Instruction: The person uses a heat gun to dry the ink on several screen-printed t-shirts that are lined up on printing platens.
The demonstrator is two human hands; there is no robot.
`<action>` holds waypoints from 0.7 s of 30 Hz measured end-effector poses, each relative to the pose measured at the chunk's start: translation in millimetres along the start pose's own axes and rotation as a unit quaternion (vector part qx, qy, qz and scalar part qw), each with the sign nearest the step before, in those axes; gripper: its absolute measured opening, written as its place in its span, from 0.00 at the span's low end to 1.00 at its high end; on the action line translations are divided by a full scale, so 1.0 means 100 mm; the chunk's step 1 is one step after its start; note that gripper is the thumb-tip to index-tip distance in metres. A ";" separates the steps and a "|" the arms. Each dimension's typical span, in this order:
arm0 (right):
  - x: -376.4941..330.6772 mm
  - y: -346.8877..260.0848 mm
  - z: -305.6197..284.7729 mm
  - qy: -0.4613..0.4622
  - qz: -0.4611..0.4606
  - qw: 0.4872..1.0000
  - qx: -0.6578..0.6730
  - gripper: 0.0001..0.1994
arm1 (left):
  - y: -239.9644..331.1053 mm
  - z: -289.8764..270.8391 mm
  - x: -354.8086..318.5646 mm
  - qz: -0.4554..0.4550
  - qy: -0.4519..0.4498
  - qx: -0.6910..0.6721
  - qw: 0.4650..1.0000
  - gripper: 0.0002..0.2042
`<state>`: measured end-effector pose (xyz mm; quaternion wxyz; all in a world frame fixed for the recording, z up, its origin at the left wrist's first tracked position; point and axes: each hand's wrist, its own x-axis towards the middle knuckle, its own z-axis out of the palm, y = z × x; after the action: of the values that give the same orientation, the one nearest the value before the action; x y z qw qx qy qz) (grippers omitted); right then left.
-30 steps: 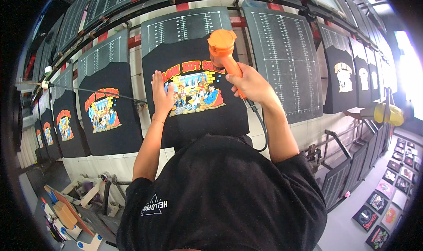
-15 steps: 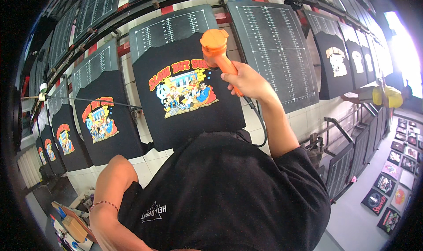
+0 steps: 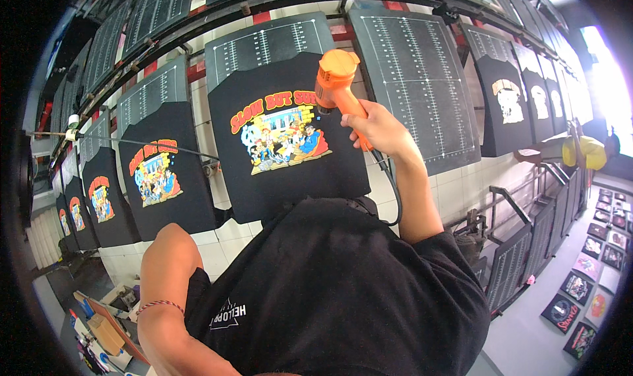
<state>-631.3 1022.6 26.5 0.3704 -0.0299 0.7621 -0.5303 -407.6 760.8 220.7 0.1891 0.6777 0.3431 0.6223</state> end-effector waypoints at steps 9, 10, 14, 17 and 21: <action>0.03 0.00 0.15 0.031 -0.003 0.998 -0.047 0.18 | 0.05 -0.02 0.04 -0.047 -0.050 0.046 0.997 0.10; 0.04 -0.01 0.14 0.021 -0.005 0.999 -0.035 0.18 | 0.03 0.00 0.03 -0.036 -0.038 0.037 0.998 0.11; 0.14 -0.06 0.17 0.023 -0.026 0.999 -0.004 0.18 | -0.03 0.04 0.07 -0.008 -0.009 0.019 1.000 0.10; 0.19 -0.09 0.18 0.036 -0.023 0.999 -0.025 0.18 | -0.03 0.02 0.08 -0.004 -0.030 0.015 0.999 0.09; 0.21 -0.11 0.15 0.047 -0.014 0.999 0.001 0.18 | -0.03 -0.08 0.03 0.005 -0.087 0.024 0.996 0.08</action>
<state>-641.2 997.0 22.0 0.3266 -0.0152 0.7774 -0.5374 -416.0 763.7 222.1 0.1984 0.7357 0.3368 0.5531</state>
